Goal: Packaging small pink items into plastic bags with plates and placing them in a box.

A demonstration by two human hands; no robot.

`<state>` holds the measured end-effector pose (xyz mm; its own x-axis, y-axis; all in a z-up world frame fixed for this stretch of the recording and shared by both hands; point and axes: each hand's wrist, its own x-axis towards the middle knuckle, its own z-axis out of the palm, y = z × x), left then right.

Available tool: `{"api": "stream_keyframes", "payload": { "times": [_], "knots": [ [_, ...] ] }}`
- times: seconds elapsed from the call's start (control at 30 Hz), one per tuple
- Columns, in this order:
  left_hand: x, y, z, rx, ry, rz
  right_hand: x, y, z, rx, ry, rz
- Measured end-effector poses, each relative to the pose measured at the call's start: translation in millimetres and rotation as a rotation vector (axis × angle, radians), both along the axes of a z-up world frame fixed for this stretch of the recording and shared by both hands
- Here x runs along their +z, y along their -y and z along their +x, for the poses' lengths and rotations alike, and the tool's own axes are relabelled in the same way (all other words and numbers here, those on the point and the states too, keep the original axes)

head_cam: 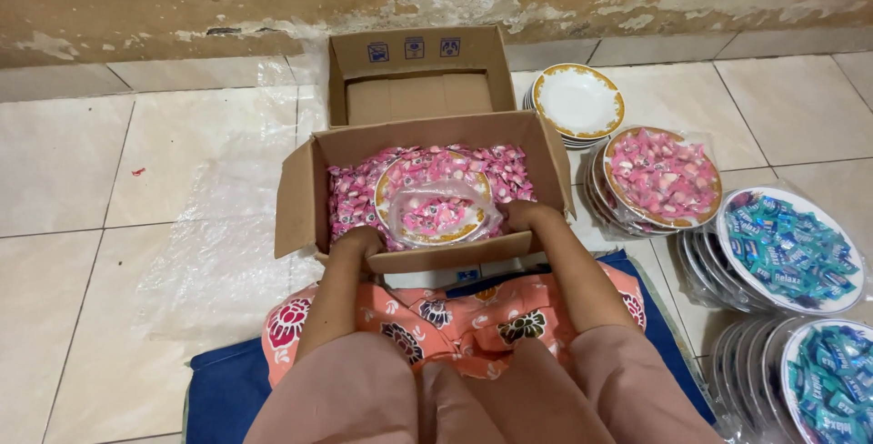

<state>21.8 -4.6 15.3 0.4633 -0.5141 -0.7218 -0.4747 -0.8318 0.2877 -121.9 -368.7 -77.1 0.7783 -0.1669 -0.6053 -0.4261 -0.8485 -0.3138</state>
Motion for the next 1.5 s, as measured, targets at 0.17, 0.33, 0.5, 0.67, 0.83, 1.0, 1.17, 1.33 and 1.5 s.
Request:
{"api": "stream_keyframes", "payload": {
  "times": [0.17,0.33,0.5,0.67,0.83,1.0,1.17,1.33,1.5],
  "knots": [
    [-10.7,0.3,5.9,0.031,0.012,-0.02,-0.7,-1.3,7.0,0.012,-0.006,0.064],
    [-40.6,2.6,16.6,0.148,0.11,-0.046,-0.6,-1.7,0.1,-0.031,0.069,0.052],
    [-70.5,1.6,31.8,0.398,0.219,-0.192,44.3,8.7,-14.6,-0.216,0.311,0.125],
    [-51.0,-7.1,22.1,0.468,0.328,-0.329,67.5,0.1,-40.4,-0.397,0.496,0.302],
    [-42.5,-11.7,13.2,0.516,0.396,-0.474,60.7,1.8,-38.0,-0.441,0.667,0.373],
    [-66.0,-19.0,28.5,0.641,0.328,-0.806,46.4,2.0,-39.6,-0.477,0.84,0.229],
    [-57.1,-29.4,22.8,0.9,-0.065,-1.184,49.1,-3.4,-47.2,-0.548,0.951,0.289],
    [-63.1,-28.8,29.5,1.026,-0.27,-1.375,62.1,-12.1,-50.2,-0.616,1.071,0.449],
    [27.3,-12.7,-19.7,0.644,-0.412,-1.147,65.6,-21.1,-53.6,-0.648,1.089,0.422]
  ]
}}
